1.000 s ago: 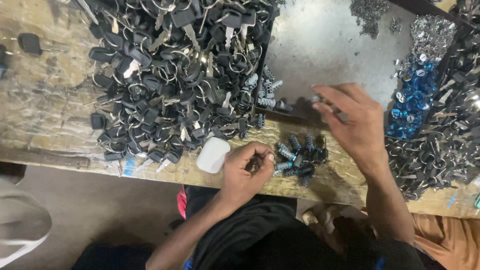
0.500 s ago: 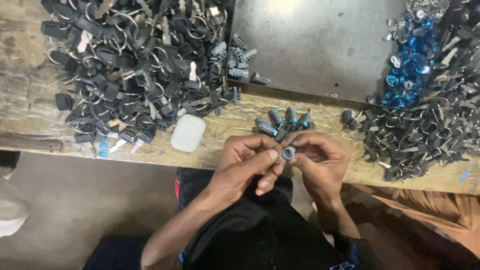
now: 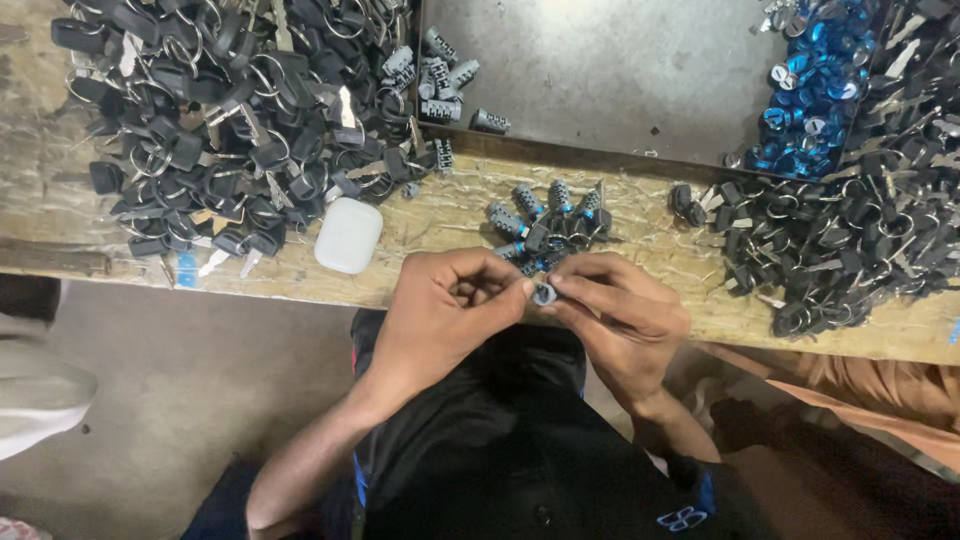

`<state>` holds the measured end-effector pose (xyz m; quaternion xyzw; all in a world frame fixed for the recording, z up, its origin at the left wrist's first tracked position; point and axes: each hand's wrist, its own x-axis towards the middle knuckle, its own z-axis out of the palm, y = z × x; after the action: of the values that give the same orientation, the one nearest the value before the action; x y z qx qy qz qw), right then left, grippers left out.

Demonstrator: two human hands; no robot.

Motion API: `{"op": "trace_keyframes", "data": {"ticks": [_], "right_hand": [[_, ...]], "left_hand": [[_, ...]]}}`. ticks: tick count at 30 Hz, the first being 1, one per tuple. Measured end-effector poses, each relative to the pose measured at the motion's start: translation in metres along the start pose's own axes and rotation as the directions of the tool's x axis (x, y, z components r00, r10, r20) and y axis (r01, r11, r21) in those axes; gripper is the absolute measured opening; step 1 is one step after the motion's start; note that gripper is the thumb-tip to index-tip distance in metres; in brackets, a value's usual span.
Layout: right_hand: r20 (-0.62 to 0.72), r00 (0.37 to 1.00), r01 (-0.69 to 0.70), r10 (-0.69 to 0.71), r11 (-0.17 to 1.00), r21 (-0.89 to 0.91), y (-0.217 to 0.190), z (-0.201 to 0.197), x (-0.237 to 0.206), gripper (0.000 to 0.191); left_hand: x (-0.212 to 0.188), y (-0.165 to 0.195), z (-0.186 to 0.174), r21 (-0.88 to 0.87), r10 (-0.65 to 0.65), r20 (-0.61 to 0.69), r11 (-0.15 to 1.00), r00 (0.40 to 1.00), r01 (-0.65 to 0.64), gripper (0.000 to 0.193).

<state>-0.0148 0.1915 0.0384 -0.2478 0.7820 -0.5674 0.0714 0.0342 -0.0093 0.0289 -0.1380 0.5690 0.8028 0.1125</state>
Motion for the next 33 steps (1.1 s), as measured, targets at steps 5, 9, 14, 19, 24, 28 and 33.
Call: {"op": "trace_keyframes", "data": {"ticks": [5, 9, 14, 19, 24, 28, 33], "right_hand": [[0.001, 0.998, 0.065, -0.066, 0.989, -0.133, -0.009, 0.003, 0.002, 0.028], [0.002, 0.998, 0.063, -0.064, 0.984, -0.167, -0.007, 0.002, 0.000, 0.029], [-0.067, 0.998, 0.000, -0.007, 0.995, -0.102, -0.009, 0.005, -0.005, 0.025], [-0.167, 0.914, 0.285, -0.370, 0.877, -0.387, -0.011, 0.023, -0.009, 0.029], [0.194, 0.837, 0.547, -0.511, 0.781, -0.302, 0.009, -0.004, -0.008, 0.038], [-0.134, 0.951, 0.114, -0.279, 0.719, -0.685, 0.039, -0.066, 0.033, 0.007], [-0.233, 0.969, -0.128, -0.079, 0.645, -0.754, 0.093, -0.162, 0.118, 0.013]], "left_hand": [[-0.003, 0.013, 0.001, 0.243, 0.010, -0.066, 0.970, 0.998, 0.007, 0.007], [-0.006, 0.012, 0.009, 0.391, 0.161, -0.110, 0.914, 0.981, -0.107, 0.010], [-0.009, 0.000, 0.035, 0.576, 0.658, -0.142, 0.663, 0.740, -0.478, 0.008], [-0.016, -0.013, 0.033, 0.442, 0.630, -0.089, 0.719, 0.772, -0.536, 0.017], [-0.009, -0.038, 0.012, -0.281, 0.115, -0.168, 0.946, 0.979, -0.159, 0.012], [-0.001, -0.058, -0.005, -0.041, 0.274, -0.328, 0.952, 0.904, -0.304, 0.011], [0.011, -0.073, -0.010, 0.102, 0.366, -0.441, 0.928, 0.820, -0.359, 0.011]]}}
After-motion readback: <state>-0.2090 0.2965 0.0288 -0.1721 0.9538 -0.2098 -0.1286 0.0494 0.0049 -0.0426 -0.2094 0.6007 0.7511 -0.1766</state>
